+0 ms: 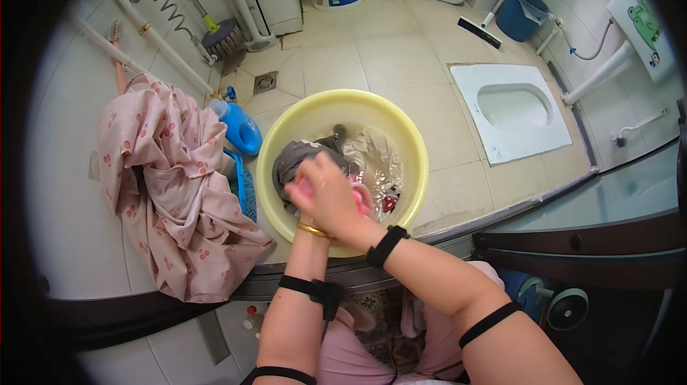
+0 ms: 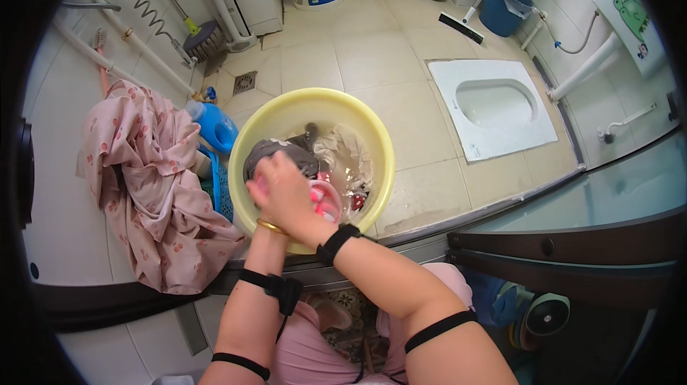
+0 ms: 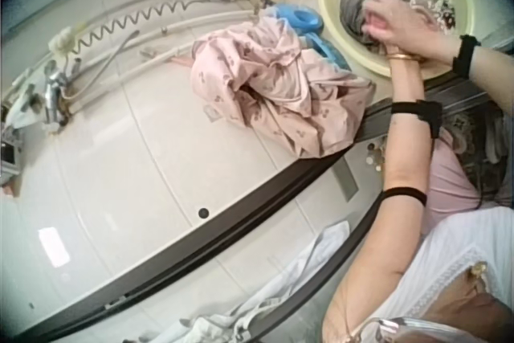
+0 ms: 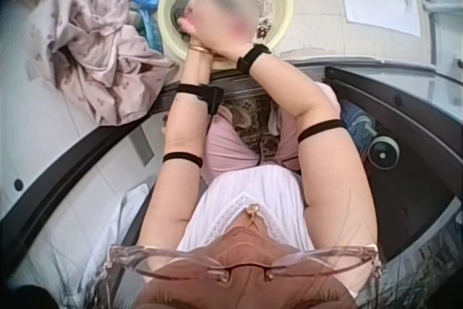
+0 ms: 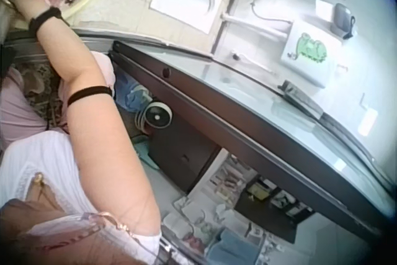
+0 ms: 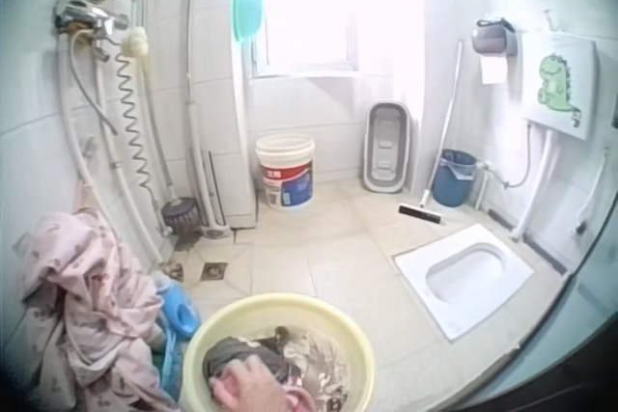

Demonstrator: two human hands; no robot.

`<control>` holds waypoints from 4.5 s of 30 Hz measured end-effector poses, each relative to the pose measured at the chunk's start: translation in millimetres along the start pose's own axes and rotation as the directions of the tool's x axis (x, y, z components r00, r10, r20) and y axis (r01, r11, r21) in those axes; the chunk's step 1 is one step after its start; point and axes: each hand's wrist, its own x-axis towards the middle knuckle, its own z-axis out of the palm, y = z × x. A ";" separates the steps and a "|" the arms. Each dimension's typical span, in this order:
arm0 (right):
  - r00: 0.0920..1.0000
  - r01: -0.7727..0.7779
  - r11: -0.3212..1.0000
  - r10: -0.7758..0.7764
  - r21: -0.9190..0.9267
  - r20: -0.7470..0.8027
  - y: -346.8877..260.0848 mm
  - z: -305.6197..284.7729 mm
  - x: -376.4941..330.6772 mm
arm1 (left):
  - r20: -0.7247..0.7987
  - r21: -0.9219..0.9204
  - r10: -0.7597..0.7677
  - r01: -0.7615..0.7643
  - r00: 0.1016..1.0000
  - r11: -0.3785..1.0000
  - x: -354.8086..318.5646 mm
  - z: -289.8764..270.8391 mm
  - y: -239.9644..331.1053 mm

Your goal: The person moves a portable fan and places it on a bucket, then sits on a small stool in the bathroom. They hand-wash several pieces of clothing in a yellow basin filled with water, repeatedly scrubbing and wringing the items.

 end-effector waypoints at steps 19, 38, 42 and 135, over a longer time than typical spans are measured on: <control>0.533 -0.825 0.521 0.582 0.222 0.614 56.1 -84.1 19.8 | 0.125 0.796 0.309 -0.281 0.943 0.537 -15.8 16.3 6.7; 0.728 -0.616 0.641 0.238 0.459 0.643 -18.0 -142.5 66.7 | 0.312 0.888 0.117 -0.333 0.943 0.318 -31.7 45.1 29.4; 0.782 -0.483 0.819 0.244 0.309 0.573 -41.6 -156.0 90.8 | 0.372 0.775 0.251 -0.448 0.893 0.446 -50.0 85.7 39.5; 0.738 -0.556 0.344 0.622 0.756 0.260 74.6 -94.0 31.5 | 0.189 -0.077 -0.090 0.106 0.978 0.991 -2.7 40.2 -5.7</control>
